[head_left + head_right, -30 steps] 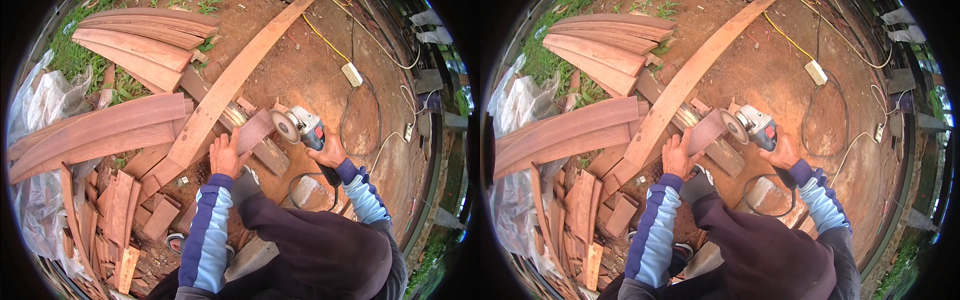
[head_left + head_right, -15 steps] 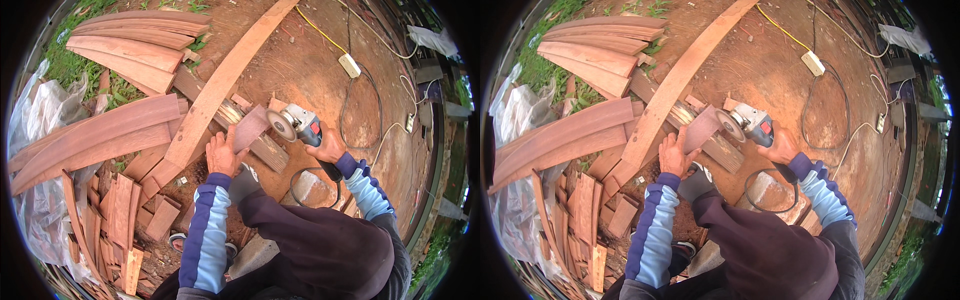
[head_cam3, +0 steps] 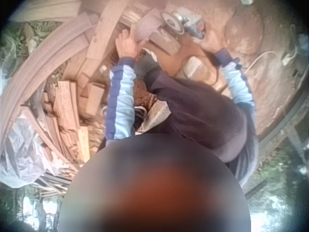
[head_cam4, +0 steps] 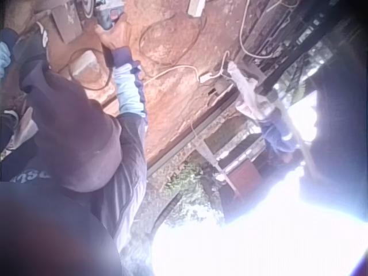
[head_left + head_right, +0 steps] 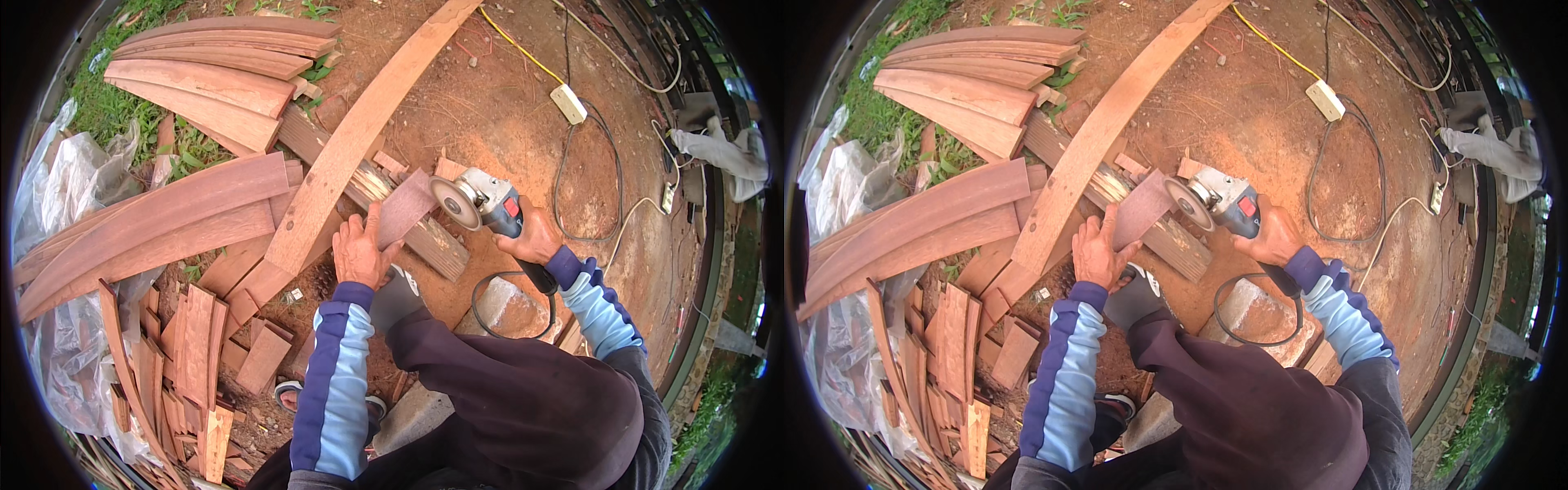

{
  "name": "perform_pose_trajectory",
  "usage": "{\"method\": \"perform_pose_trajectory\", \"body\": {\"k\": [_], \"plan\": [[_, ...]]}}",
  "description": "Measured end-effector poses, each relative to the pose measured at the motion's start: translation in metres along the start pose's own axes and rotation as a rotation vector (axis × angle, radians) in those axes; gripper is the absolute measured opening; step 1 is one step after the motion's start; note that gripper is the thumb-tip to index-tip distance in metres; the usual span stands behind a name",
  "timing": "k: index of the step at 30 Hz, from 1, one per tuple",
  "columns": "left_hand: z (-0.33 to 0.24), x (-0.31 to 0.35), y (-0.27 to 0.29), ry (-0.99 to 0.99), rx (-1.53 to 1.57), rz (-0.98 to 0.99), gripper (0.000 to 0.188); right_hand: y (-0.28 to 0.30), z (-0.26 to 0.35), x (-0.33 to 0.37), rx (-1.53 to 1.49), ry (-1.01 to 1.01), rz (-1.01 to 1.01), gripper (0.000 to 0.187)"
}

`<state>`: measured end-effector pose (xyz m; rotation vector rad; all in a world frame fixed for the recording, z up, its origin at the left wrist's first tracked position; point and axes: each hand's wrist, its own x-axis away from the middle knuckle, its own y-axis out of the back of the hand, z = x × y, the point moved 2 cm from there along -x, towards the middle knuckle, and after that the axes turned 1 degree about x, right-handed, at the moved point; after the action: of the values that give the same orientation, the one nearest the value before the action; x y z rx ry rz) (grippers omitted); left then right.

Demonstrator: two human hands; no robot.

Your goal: The person sits on the ground and uses a metal ruler and pencil to mark a wooden plank. They then use an angle grinder to sand the edges of the plank, repeating the process on multiple pieces of wood.

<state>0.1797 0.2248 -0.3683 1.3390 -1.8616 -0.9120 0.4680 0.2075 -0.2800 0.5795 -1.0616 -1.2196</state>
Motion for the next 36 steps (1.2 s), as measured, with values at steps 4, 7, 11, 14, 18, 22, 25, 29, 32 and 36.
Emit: {"method": "perform_pose_trajectory", "body": {"k": [4,7,11,14,18,22,25,29,32,36], "plan": [[0.0006,0.0,-0.0005,-0.008,-0.005,-0.008,0.078,-0.0015,-0.0029,-0.0002,0.003,0.001,0.0,0.065],[0.0003,-0.0001,-0.0007,0.002,0.002,0.005,0.079,-0.0004,-0.0016,-0.0002,0.006,-0.003,0.003,0.064],[0.0011,-0.0002,-0.0013,0.003,0.0,0.005,0.079,-0.001,-0.0043,-0.0008,-0.008,-0.002,0.011,0.064],[0.0,-0.0005,-0.0003,0.011,-0.002,0.015,0.078,-0.0021,-0.0066,-0.0011,-0.006,-0.005,0.015,0.063],[0.0,-0.001,-0.0008,0.016,-0.002,0.022,0.078,-0.0033,-0.0077,-0.001,-0.021,0.007,-0.001,0.062],[0.0002,-0.0008,-0.0004,0.017,0.012,0.026,0.078,-0.0034,-0.0071,-0.0014,-0.032,0.001,0.007,0.062],[0.0005,-0.0004,-0.001,0.013,0.001,0.024,0.078,-0.0032,-0.0066,-0.001,-0.029,-0.003,0.012,0.061],[0.0003,-0.0003,-0.001,0.012,0.005,0.024,0.078,-0.0025,-0.0061,-0.0012,-0.026,-0.01,0.021,0.062],[0.0008,-0.0003,-0.0012,0.006,0.007,0.016,0.078,-0.0029,-0.0064,-0.0021,-0.026,-0.019,0.032,0.062],[0.0012,-0.0004,-0.0018,0.008,0.005,0.012,0.078,-0.0031,-0.0068,-0.0017,-0.028,-0.005,0.025,0.063]]}}
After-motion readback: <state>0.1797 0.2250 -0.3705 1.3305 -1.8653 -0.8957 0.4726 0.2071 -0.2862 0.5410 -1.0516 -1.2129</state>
